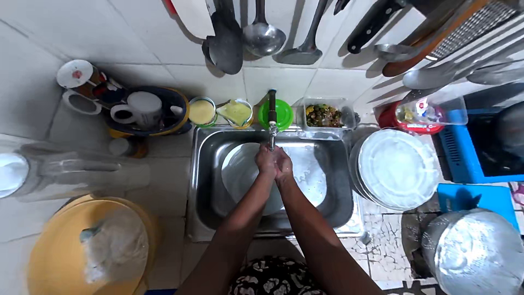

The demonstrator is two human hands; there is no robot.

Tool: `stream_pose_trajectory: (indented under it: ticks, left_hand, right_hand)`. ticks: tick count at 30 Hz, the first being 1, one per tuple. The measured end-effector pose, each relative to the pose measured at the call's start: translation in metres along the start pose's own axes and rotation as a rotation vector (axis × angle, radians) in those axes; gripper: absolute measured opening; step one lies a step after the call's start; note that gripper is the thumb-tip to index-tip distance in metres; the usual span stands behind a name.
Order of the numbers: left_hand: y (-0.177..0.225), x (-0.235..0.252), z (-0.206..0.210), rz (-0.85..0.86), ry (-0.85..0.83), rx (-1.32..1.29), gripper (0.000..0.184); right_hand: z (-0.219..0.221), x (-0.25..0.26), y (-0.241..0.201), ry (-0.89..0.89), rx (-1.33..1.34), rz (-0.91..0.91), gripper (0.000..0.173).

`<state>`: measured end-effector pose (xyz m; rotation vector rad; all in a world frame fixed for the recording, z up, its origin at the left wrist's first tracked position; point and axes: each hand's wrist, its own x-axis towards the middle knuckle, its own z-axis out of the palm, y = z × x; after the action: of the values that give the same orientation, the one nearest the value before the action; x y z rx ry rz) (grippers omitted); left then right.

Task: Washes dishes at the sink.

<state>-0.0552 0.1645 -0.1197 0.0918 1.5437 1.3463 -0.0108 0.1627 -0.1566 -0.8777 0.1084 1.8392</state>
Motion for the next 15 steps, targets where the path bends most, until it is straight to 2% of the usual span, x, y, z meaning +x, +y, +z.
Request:
stream_pose_trajectory:
  ticks: [2,4,6,8,10,11,13,15]
  left_hand:
    - [-0.002,-0.002,0.002,0.012,-0.014,0.079,0.043]
    - [-0.002,-0.003,0.003,0.014,-0.033,0.04,0.042]
    - [0.005,-0.006,0.001,0.0,-0.116,-0.108,0.046]
    - [0.017,-0.008,-0.003,-0.065,-0.263,-0.349,0.059]
    - [0.03,-0.011,-0.007,-0.133,-0.371,-0.488,0.067]
    - [0.034,-0.013,-0.008,-0.14,-0.386,-0.462,0.066]
    - [0.039,-0.021,-0.005,-0.088,-0.347,-0.227,0.066]
    - [0.042,-0.031,0.0,0.057,-0.298,0.001,0.063]
  right_hand:
    - [-0.002,-0.001,-0.001,-0.02,0.017,-0.015,0.038]
    - [-0.003,0.0,-0.004,-0.026,0.011,-0.015,0.039]
    - [0.003,-0.003,-0.011,-0.023,0.056,-0.017,0.04]
    - [0.02,-0.013,-0.03,-0.008,0.176,-0.054,0.043]
    - [0.049,-0.026,-0.053,-0.029,0.298,-0.128,0.035]
    - [0.066,-0.033,-0.063,-0.063,0.247,-0.18,0.029]
    - [0.1,-0.052,-0.077,-0.115,-0.248,-0.266,0.032]
    - [0.129,-0.072,-0.084,-0.191,-0.934,-0.34,0.038]
